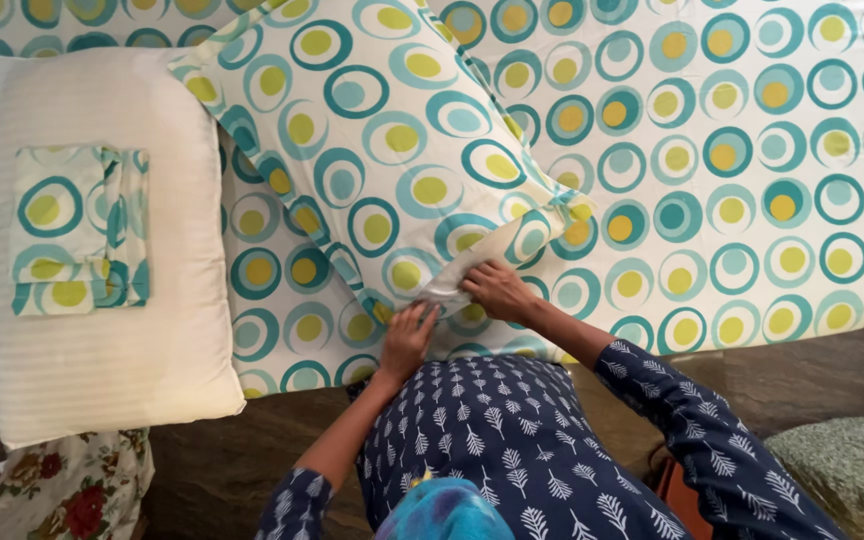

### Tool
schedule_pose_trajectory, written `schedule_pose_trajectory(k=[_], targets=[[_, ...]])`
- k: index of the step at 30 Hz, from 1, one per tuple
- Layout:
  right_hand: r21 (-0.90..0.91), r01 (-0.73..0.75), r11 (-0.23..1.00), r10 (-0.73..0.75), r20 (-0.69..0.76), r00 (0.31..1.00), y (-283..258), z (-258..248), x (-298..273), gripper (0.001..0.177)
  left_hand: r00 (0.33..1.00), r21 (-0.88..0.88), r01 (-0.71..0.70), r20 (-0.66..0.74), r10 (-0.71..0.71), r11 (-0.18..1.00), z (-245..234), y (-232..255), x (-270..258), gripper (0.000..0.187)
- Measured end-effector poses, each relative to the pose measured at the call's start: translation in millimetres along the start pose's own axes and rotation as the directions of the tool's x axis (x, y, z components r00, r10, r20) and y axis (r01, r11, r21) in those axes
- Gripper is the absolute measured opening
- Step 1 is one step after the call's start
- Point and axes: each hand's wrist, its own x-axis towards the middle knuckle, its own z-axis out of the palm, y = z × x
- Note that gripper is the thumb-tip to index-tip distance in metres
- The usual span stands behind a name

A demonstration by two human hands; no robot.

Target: The person inserts a white pillow into a patterned pillowcase on a bed. They align the pillowcase, tuck the pillow in, smooth the fabric, and adjust the corners to fit neatly.

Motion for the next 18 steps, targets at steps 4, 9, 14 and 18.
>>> schedule_pose_trajectory(k=[4,9,14,18], targets=[[0.072,-0.114,0.991,0.094,0.233,0.968,-4,10,14,0.024,0.995,-0.146,0.103,0.022,-0.101,0.984,8,19,36,0.065],[0.183,-0.088,0.979,0.048,0.21,0.976,-2,5,22,0.023,0.98,-0.229,0.199,0.074,-0.187,0.953,3,19,50,0.055],[0.142,-0.008,0.99,-0.006,0.099,0.995,-5,-8,37,0.022,0.952,-0.341,0.297,0.036,-0.303,0.892,19,9,47,0.022],[0.066,-0.003,0.998,0.002,0.014,1.0,-5,-1,37,0.019,0.915,-0.423,0.377,0.031,-0.402,0.824,23,5,45,0.013]])
